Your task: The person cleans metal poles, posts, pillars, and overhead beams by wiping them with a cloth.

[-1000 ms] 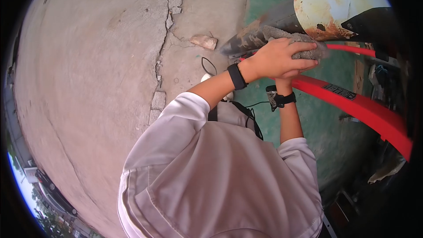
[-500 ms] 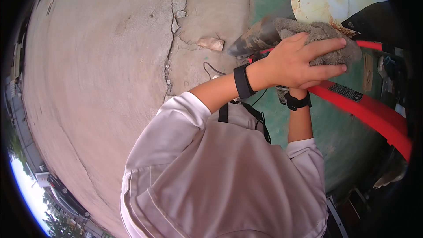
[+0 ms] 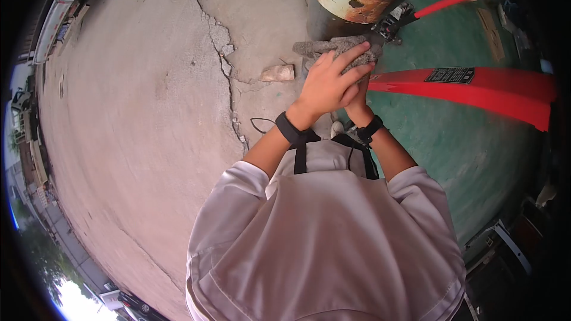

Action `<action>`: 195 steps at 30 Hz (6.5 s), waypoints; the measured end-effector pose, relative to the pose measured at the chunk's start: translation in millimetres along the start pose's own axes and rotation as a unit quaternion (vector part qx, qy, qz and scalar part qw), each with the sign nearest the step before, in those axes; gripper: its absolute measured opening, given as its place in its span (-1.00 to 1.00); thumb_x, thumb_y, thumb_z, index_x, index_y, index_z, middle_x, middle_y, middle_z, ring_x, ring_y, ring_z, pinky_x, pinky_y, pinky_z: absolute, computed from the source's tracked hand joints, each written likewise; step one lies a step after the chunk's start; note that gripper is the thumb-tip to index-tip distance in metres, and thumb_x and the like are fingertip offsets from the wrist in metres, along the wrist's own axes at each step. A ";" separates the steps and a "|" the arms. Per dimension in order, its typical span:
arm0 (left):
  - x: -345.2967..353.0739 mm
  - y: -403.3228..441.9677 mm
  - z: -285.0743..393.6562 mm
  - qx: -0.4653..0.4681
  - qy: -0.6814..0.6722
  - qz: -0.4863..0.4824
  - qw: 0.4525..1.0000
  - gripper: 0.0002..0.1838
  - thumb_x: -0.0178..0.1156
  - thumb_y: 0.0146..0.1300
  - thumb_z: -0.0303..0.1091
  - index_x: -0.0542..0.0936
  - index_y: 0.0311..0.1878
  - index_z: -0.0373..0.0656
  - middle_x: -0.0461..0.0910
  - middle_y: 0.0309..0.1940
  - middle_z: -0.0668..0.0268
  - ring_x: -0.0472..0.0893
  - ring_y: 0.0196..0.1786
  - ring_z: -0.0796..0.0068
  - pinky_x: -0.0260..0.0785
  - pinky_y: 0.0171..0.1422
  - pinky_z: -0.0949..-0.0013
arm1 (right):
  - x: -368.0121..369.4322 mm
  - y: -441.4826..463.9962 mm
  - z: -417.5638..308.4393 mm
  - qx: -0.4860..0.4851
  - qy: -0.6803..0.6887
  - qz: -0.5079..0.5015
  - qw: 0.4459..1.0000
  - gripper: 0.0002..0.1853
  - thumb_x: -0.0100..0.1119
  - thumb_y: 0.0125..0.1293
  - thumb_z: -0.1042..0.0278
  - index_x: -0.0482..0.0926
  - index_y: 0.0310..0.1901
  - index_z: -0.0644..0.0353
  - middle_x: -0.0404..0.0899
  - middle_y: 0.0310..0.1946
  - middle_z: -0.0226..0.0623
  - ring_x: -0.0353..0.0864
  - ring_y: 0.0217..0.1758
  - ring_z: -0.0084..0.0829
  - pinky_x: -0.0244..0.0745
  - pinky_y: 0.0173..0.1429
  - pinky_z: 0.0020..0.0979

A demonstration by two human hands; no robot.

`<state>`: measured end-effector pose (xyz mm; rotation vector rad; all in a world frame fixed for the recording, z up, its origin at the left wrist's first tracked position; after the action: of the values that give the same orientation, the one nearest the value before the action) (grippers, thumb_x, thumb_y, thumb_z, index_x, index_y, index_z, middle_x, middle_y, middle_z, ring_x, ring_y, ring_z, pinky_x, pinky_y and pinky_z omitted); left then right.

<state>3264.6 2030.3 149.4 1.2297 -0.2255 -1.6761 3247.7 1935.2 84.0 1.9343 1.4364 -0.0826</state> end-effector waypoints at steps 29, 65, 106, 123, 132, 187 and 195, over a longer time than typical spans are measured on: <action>5.4 -52.5 -30.3 -0.045 -0.146 0.119 0.981 -0.35 0.29 0.02 -0.20 0.44 0.28 0.14 0.29 0.38 0.09 0.42 0.26 -0.06 0.16 0.38 -0.32 | 17.2 -26.2 17.3 -0.117 -0.123 -0.004 0.985 -0.12 0.25 0.28 0.13 -0.08 0.39 0.40 0.04 0.36 0.22 0.08 0.47 0.12 0.10 0.44 0.05; 33.7 53.3 27.5 0.023 -0.010 0.068 0.997 -0.43 0.31 0.02 -0.12 0.48 0.17 0.07 0.29 0.41 0.31 0.35 0.34 0.10 0.41 0.13 0.19 | -50.0 39.6 12.8 -0.220 -0.119 0.009 0.968 -0.15 0.21 0.31 0.10 -0.08 0.39 0.37 -0.01 0.38 0.22 0.00 0.49 0.17 0.04 0.44 0.15; -45.7 22.4 -107.6 0.017 -0.519 0.165 0.839 -0.52 0.38 0.05 -0.42 0.47 0.06 0.00 0.26 0.30 -0.11 0.42 0.27 -0.15 0.40 0.26 -0.01 | 52.7 -33.9 -3.5 -0.015 -0.336 0.087 0.938 -0.17 0.18 0.35 0.06 -0.07 0.39 0.34 -0.07 0.40 0.22 -0.09 0.51 0.22 -0.02 0.44 0.26; 6.2 -43.7 -150.4 -0.090 -0.416 0.064 0.903 -0.59 0.14 0.17 -0.55 0.31 0.08 -0.10 0.22 0.33 -0.08 0.06 0.50 -0.29 -0.03 0.50 -0.22 | 103.6 -2.7 7.5 -0.072 -0.449 0.162 0.876 -0.18 0.16 0.36 0.04 -0.07 0.39 0.33 -0.10 0.41 0.22 -0.13 0.52 0.25 -0.05 0.44 0.31; -74.1 46.6 -67.2 0.049 -0.434 0.196 0.878 -0.53 0.23 0.03 -0.53 0.39 0.06 -0.11 0.26 0.30 -0.05 0.12 0.48 -0.28 0.08 0.48 -0.20 | 36.9 24.3 -22.7 -0.166 -0.403 0.205 0.877 -0.22 0.15 0.36 0.07 -0.03 0.38 0.33 -0.11 0.42 0.22 -0.15 0.52 0.28 -0.08 0.43 0.36; -21.2 -9.9 -121.4 0.300 -0.273 0.023 0.914 -0.53 0.36 -0.03 -0.45 0.65 0.04 0.12 0.53 0.14 0.31 0.47 0.30 0.16 0.52 0.18 0.23 | 98.6 -17.7 39.0 0.113 0.072 0.472 0.871 -0.47 -0.08 0.48 0.13 0.16 0.37 0.18 0.28 0.33 -0.10 0.31 0.36 -0.18 0.20 0.44 -0.23; 15.3 -52.6 -188.5 0.234 -0.279 -0.081 0.928 -0.68 0.17 0.17 -0.35 0.66 -0.01 0.23 0.52 0.17 0.57 0.45 0.33 0.42 0.56 0.11 0.43 | 161.0 -106.4 112.9 0.341 -0.035 0.421 0.840 -0.49 -0.18 0.53 0.12 0.17 0.40 0.13 0.33 0.31 -0.16 0.34 0.35 -0.23 0.24 0.43 -0.25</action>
<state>3384.0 2115.2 18.8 1.0894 -0.9391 -2.1745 3256.9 2014.6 -124.8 2.9490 0.3841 -0.2773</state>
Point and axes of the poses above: each hand's wrist, its own y-axis towards the middle knuckle, its own x-axis out of the palm, z = x × y, the point moved 6 cm from there along y, towards the middle knuckle
